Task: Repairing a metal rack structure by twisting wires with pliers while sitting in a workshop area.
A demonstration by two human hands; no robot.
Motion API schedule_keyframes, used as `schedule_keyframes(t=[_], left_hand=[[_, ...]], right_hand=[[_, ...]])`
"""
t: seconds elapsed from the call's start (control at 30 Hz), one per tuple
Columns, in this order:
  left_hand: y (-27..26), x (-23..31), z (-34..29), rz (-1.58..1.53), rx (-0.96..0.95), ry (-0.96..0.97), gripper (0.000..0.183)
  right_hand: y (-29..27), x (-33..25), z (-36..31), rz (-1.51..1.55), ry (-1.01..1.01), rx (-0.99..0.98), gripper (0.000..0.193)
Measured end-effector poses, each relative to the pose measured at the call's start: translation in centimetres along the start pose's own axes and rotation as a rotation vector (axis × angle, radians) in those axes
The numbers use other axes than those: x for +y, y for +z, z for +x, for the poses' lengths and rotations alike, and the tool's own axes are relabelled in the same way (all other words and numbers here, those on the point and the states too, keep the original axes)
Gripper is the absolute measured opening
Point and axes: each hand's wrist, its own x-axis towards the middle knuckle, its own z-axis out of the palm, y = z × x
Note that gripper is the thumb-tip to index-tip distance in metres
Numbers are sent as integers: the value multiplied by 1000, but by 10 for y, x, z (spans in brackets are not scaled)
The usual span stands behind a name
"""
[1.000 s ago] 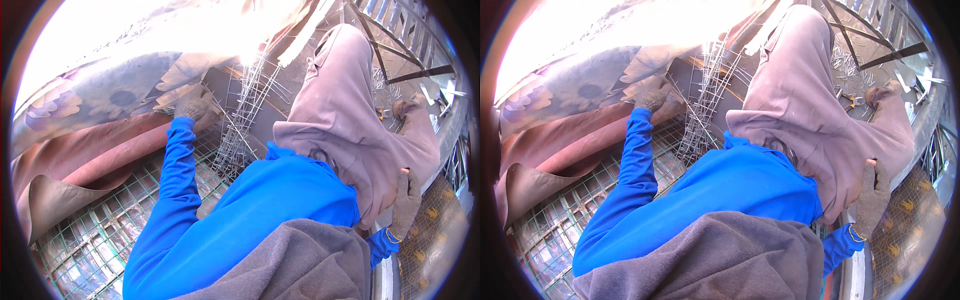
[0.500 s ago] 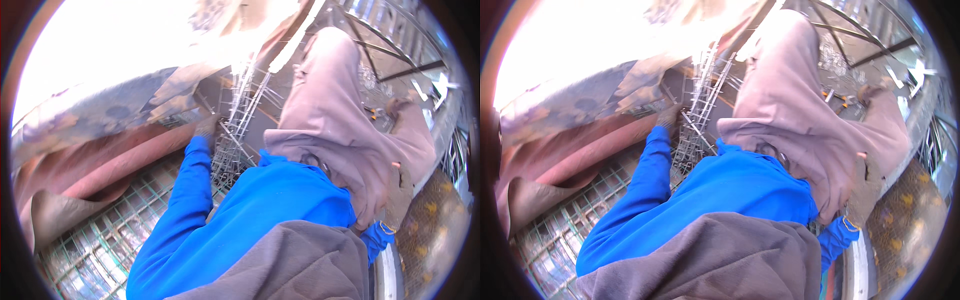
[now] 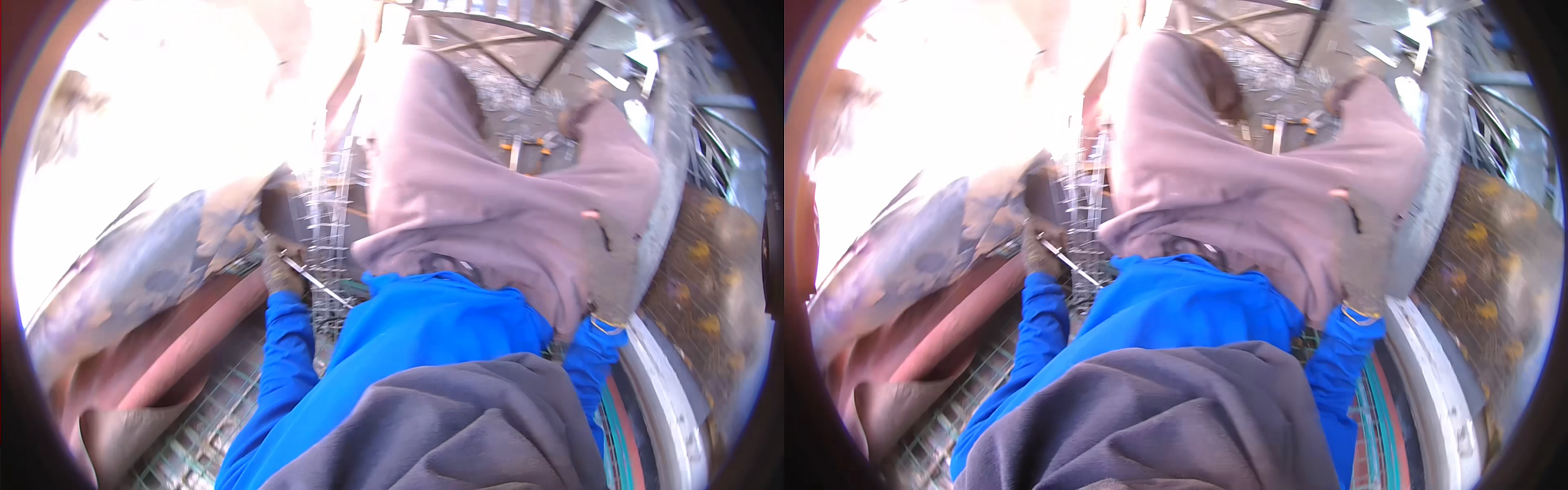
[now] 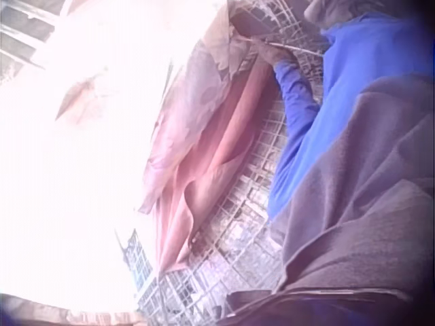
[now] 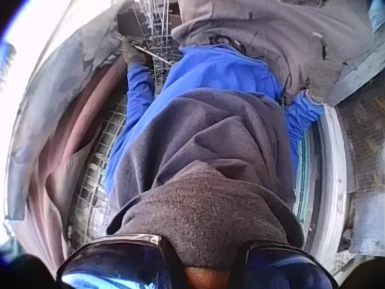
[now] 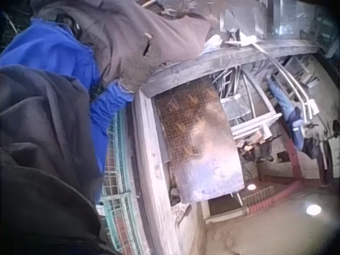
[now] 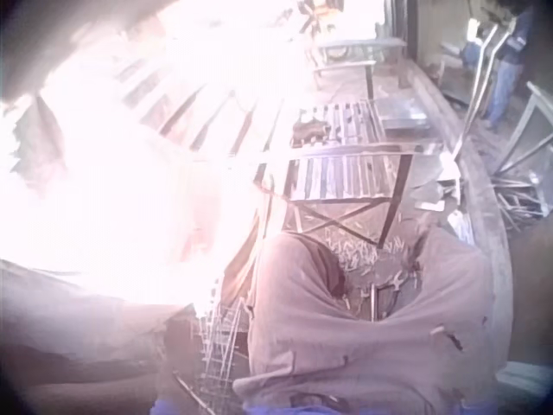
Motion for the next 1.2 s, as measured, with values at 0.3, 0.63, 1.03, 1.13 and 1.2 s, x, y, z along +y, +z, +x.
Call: schedule_keyframes(t=[0.3,0.63,1.03,1.13,1.2], left_hand=[[35,7,-25,99,23,13,44],[-27,5,18,132,120,-222,47],[-43,18,-28,486,14,-179,52],[-20,12,-23,648,-148,-93,56],[33,15,-38,788,-227,67,57]], right_hand=[[2,20,4,-6,56,-38,24],[1,16,4,-102,-43,-20,27],[5,-7,12,84,147,57,20],[7,-6,8,141,118,75,18],[5,-2,5,130,144,105,17]])
